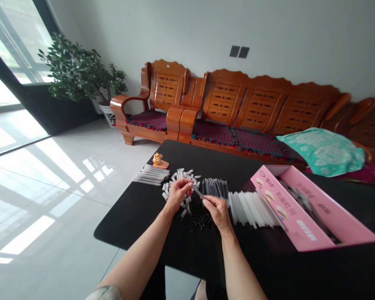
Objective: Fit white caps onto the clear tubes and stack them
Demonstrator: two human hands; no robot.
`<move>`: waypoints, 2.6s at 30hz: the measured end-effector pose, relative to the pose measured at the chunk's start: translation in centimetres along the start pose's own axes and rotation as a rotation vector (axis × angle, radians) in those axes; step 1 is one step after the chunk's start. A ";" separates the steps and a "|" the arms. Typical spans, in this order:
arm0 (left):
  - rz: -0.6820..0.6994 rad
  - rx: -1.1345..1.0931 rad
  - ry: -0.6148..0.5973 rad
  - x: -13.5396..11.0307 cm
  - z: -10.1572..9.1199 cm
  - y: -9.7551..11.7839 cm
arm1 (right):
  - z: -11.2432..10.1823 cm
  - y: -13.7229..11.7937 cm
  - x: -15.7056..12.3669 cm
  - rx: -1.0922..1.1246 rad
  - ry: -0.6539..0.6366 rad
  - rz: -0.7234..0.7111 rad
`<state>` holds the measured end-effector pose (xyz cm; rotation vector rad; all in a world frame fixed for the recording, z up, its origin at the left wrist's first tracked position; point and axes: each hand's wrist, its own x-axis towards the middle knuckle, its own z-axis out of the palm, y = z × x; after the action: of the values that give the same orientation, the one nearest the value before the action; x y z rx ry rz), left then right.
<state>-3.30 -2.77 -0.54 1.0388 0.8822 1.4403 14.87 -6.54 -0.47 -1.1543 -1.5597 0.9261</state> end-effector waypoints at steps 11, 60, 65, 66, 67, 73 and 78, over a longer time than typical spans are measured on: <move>-0.004 -0.013 0.029 0.1 0.1 -0.5 | 0.1 -0.4 0.0 0.001 -0.039 0.015; 0.240 0.955 0.681 3.8 -7.6 4.6 | 0.0 0.9 -0.2 0.178 0.314 0.060; 0.359 1.000 0.355 0.9 -1.7 0.6 | -1.5 1.3 -0.2 -0.129 0.649 0.053; 0.362 1.030 0.297 0.5 -1.2 0.0 | -2.2 1.4 -0.2 -0.206 0.726 0.061; 0.360 1.060 0.263 0.2 -1.0 -0.3 | -3.0 1.4 -0.2 -0.290 0.796 0.078; 0.314 1.179 0.319 -0.4 -1.3 -0.2 | -6.0 0.3 -0.3 -0.953 0.580 0.448; 0.290 1.188 0.299 -0.5 -1.0 0.0 | -5.8 1.0 -0.7 -1.089 0.347 0.509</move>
<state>-4.20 -3.24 -0.88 1.8835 1.9795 1.2690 20.79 -6.78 -0.04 -2.3993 -1.4890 0.0531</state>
